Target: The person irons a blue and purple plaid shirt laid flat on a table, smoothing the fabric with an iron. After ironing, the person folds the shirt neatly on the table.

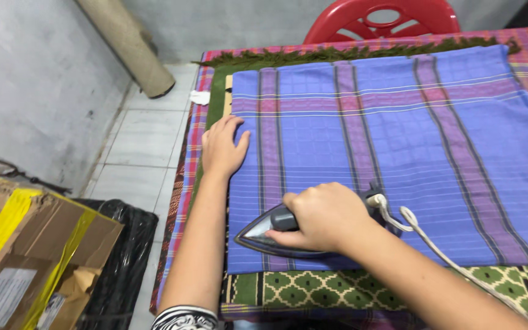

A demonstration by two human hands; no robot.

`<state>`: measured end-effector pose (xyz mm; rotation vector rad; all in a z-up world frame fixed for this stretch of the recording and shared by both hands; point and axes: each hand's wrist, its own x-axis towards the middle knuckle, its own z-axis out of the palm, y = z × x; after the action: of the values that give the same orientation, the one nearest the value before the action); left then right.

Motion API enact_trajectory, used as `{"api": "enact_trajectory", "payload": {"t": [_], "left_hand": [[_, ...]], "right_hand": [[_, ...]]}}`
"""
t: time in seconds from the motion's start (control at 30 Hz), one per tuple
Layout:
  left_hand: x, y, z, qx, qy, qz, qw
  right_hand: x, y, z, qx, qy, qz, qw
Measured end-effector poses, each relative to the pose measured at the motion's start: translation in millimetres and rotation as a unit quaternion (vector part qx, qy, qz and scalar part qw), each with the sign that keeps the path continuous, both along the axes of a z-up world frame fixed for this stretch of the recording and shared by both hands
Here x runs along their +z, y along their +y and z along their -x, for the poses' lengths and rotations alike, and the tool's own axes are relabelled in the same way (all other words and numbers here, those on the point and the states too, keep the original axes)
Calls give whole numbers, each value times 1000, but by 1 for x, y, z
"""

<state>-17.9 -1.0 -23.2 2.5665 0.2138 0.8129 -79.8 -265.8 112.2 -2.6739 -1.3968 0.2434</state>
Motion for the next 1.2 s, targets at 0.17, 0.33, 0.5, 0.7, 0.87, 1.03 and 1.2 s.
{"api": "enact_trajectory", "payload": {"t": [0.17, 0.33, 0.5, 0.7, 0.87, 1.03, 1.2], "left_hand": [[-2, 1, 2, 0, 17, 9, 1000], [-2, 3, 2, -19, 4, 5, 1000], [0, 6, 3, -27, 4, 8, 1000], [5, 5, 0, -18, 11, 18, 1000], [4, 5, 0, -17, 2, 23, 1000], [4, 4, 2, -14, 7, 17, 1000], [3, 4, 2, -19, 7, 7, 1000]], "right_hand": [[3, -28, 2, -71, 68, 61, 993], [6, -79, 0, -181, 58, 115, 975], [6, -110, -3, -219, 19, 194, 956], [0, -85, 7, -151, 32, 5, 988], [-6, -33, 17, -85, 56, -31, 994], [-3, -28, 19, -86, 62, -35, 994], [-1, -63, 14, -178, 72, 8, 981]]}}
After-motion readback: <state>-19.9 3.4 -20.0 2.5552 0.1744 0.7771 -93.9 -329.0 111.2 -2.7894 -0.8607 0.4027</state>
